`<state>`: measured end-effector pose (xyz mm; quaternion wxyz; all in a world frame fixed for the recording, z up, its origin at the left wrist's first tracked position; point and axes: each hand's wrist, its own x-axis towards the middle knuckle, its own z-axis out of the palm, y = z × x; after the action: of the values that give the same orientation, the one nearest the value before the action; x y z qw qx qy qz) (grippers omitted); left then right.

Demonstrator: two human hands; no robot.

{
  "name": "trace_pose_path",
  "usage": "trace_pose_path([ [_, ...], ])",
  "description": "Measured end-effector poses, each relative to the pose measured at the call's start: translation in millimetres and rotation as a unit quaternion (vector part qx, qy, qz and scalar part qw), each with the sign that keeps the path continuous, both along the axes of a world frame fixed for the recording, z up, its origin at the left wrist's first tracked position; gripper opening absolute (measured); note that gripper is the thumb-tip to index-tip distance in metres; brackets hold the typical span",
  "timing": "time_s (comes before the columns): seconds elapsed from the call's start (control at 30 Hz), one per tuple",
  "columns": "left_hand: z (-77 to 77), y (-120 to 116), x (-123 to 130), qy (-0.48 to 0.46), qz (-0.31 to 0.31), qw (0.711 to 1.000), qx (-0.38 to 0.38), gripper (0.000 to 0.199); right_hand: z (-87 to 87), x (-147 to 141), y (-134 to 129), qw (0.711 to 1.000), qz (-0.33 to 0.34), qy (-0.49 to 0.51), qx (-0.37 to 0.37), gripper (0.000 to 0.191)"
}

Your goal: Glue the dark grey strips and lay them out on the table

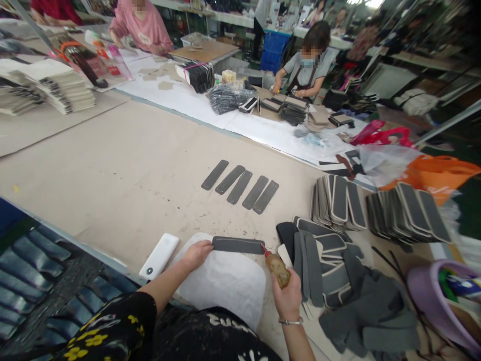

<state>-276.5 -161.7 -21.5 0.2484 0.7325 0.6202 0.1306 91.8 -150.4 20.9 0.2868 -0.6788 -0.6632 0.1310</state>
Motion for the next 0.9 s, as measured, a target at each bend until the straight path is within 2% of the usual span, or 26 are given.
trace_pose_path([
  [0.1, 4.8, 0.8, 1.2, 0.006, 0.002, 1.0, -0.009, 0.027, 8.0, -6.2, -2.5, 1.0, -0.012, 0.013, -0.001, 0.057],
  [0.17, 7.8, 1.3, 2.1, 0.01, 0.002, 1.0, -0.013, 0.027, 14.8, -17.5, -4.5, 1.0, 0.01, 0.028, 0.002, 0.054],
  [0.3, 10.3, 2.5, 3.2, 0.009, 0.001, 1.0, -0.016, 0.026, 23.8, -53.5, -7.4, 0.992, 0.11, 0.063, 0.009, 0.046],
  [0.4, 8.2, 3.2, 3.0, -0.002, -0.003, 1.0, -0.009, 0.027, 23.1, -81.3, -7.7, 0.978, 0.183, 0.1, 0.001, 0.043],
  [0.5, 3.9, 3.2, 2.3, -0.018, -0.004, 1.0, 0.013, 0.027, 19.3, -101.0, -6.1, 0.968, 0.22, 0.122, -0.019, 0.042],
  [0.7, -0.8, 0.6, 0.2, 0.002, 0.003, 1.0, 0.025, 0.026, 14.6, -118.0, -0.7, 0.964, 0.234, 0.123, -0.028, 0.044],
  [0.9, 0.2, 0.5, -0.1, 0.011, -0.005, 0.999, 0.033, 0.028, 14.3, -117.1, -8.7, 0.966, 0.223, 0.118, -0.052, 0.041],
])
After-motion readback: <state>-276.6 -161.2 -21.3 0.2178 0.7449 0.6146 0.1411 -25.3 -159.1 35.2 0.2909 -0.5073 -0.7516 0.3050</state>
